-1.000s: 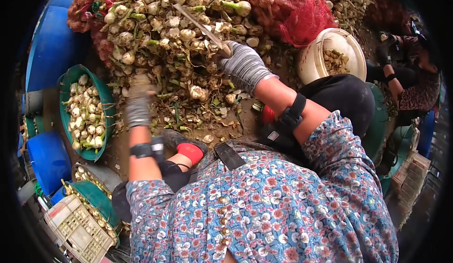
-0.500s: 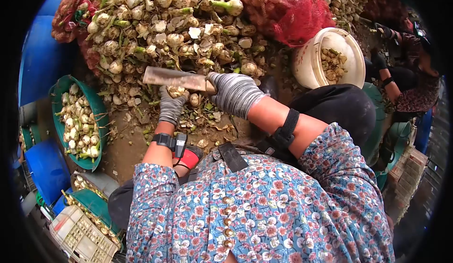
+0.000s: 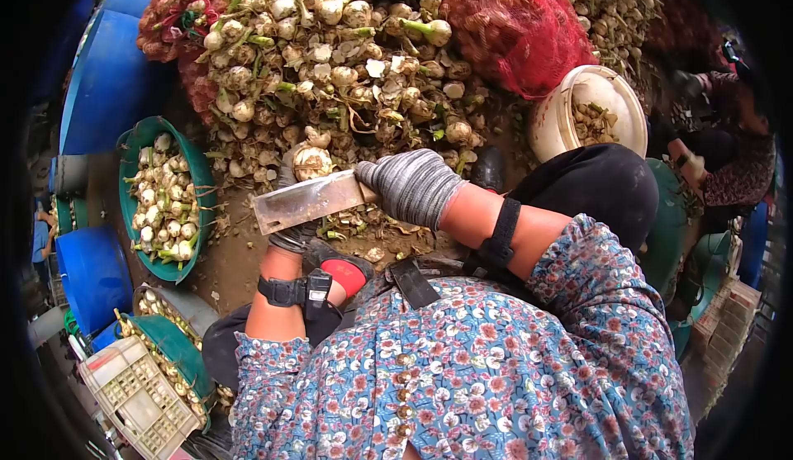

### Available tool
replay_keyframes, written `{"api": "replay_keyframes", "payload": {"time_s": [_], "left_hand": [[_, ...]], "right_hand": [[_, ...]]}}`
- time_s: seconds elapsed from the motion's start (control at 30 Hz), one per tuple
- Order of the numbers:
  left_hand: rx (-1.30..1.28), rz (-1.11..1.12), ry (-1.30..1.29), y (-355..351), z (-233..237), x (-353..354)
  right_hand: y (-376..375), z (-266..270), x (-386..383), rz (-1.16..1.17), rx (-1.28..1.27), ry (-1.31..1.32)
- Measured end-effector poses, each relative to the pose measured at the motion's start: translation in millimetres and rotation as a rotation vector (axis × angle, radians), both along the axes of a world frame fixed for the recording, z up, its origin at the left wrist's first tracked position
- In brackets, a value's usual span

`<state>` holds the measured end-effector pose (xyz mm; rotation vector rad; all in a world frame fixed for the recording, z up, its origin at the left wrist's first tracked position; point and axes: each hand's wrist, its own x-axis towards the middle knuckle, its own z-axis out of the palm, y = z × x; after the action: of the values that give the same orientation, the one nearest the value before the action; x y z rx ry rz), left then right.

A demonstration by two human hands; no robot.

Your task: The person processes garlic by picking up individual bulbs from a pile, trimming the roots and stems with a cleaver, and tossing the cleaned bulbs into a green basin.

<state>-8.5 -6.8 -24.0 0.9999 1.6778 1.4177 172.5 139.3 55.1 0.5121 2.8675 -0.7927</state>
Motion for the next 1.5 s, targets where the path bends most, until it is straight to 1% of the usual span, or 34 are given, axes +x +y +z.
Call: {"api": "replay_keyframes", "payload": {"time_s": [0.07,0.13,0.23,0.27,0.3,0.33,0.37,0.4,0.43,0.5,0.53,0.57,0.6,0.63,0.67,0.7,0.73,0.77,0.8,0.87,0.9,0.93,0.97,1.0,1.07,1.1,1.2,1.27,1.3,1.33,1.37,1.4,1.47,1.5], "left_hand": [[-0.074,-0.065,0.302,-10.4,-2.5,3.8],[-0.145,-0.13,0.604,-16.8,-6.1,7.7],[-0.013,-0.183,0.853,-15.7,-45.8,-0.9],[0.15,-0.201,0.929,-9.6,-42.8,-4.5],[0.164,-0.208,0.91,-4.6,-25.6,1.6],[0.087,-0.166,0.624,-2.6,-6.9,11.9],[0.043,-0.081,0.221,1.7,22.2,28.0],[0.035,-0.036,0.098,4.2,43.3,35.7],[0.087,-0.039,0.367,7.2,60.9,37.7],[0.032,0.026,0.181,8.9,43.2,26.7],[0.023,0.07,0.544,9.6,39.6,16.7],[-0.08,0.191,0.249,14.6,32.1,17.8],[-0.027,0.329,-0.24,20.6,40.8,12.6],[-0.033,0.371,-0.25,20.3,34.6,1.6],[-0.039,0.413,-0.261,21.2,33.2,-8.2],[0.015,0.433,-0.328,20.6,32.1,-13.6],[0.071,0.452,-0.395,19.7,30.7,-19.0],[0.233,0.519,-0.995,20.8,54.5,-16.9],[0.243,0.545,-1.011,18.5,51.3,-26.8],[0.224,0.543,-0.91,7.0,6.5,-40.9],[0.174,0.499,-1.122,3.4,6.6,-49.7],[0.177,0.511,-0.707,-1.5,2.8,-44.4],[0.194,0.443,-0.583,-0.1,-7.7,-51.1],[0.286,0.488,-0.918,-2.7,-17.1,-54.8],[0.161,0.558,-0.532,-4.9,-12.0,-51.0],[0.241,0.573,-0.857,2.8,37.4,-36.0],[0.346,0.685,-0.838,-3.1,21.6,-43.8],[0.066,0.552,-0.787,-16.1,9.3,-45.4],[0.123,0.487,-1.092,-13.8,17.9,-46.7],[0.167,0.459,-1.195,-18.3,27.1,-36.9],[0.141,0.519,-1.163,-14.9,31.6,-29.4],[0.134,0.436,-1.201,-11.4,47.9,-19.7],[0.12,0.28,-1.262,-11.2,77.8,-2.1],[0.097,0.297,-1.263,-18.6,61.9,-0.1]], "right_hand": [[-0.9,-3.2,2.5,0.006,0.009,0.014],[1.3,-18.1,5.5,-0.027,0.023,0.002],[7.8,-23.8,12.6,-0.039,0.018,0.009],[9.8,-29.9,16.0,-0.051,0.014,0.024],[12.2,-29.3,15.3,-0.062,0.009,0.039],[21.8,-26.3,12.1,-0.246,0.028,-0.229],[50.2,-61.5,16.7,-0.488,-0.024,-0.292],[67.9,-67.6,27.0,-0.505,0.002,-0.259],[74.7,-69.9,31.5,-0.517,0.028,-0.23],[54.8,-29.3,18.8,-0.565,-0.027,-0.114],[49.0,-33.8,18.7,-0.52,-0.047,-0.058],[39.4,-32.2,15.1,-0.498,-0.071,0.03],[30.4,-30.9,11.2,-0.494,-0.143,0.039],[21.2,-26.1,7.4,-0.496,-0.218,0.051],[14.2,-13.3,4.0,-0.439,-0.204,0.094],[13.6,-22.1,1.5,-0.365,-0.215,0.009],[9.0,-15.5,1.1,-0.34,-0.225,0.041],[1.2,-7.3,1.8,-0.313,-0.238,0.071],[-2.9,-5.0,-0.1,-0.283,-0.25,0.061],[-7.7,-5.3,-1.6,-0.196,-0.162,0.011],[-10.5,-7.3,-4.9,-0.165,-0.123,-0.019],[-12.3,-11.3,-5.0,-0.174,-0.128,0.017],[-14.0,-16.1,-5.2,-0.175,-0.138,0.063],[-15.1,-7.8,-10.1,-0.195,-0.168,-0.008],[-14.5,-16.6,-15.7,-0.169,-0.14,-0.014],[-15.8,-15.5,-18.8,-0.177,-0.134,-0.012],[-23.0,-17.2,-21.4,-0.16,-0.111,0.095],[-27.3,-10.0,-22.2,-0.13,-0.095,0.101],[-29.5,-9.2,-23.4,-0.107,-0.07,0.121],[-31.2,-6.7,-24.6,-0.097,-0.079,0.112],[-32.3,-4.3,-26.6,-0.085,-0.09,0.109],[-33.1,-2.3,-27.7,-0.101,-0.095,0.12],[-27.3,-15.2,-29.5,-0.16,-0.093,0.029],[-22.9,-22.3,-29.9,-0.211,-0.116,-0.003]]}}
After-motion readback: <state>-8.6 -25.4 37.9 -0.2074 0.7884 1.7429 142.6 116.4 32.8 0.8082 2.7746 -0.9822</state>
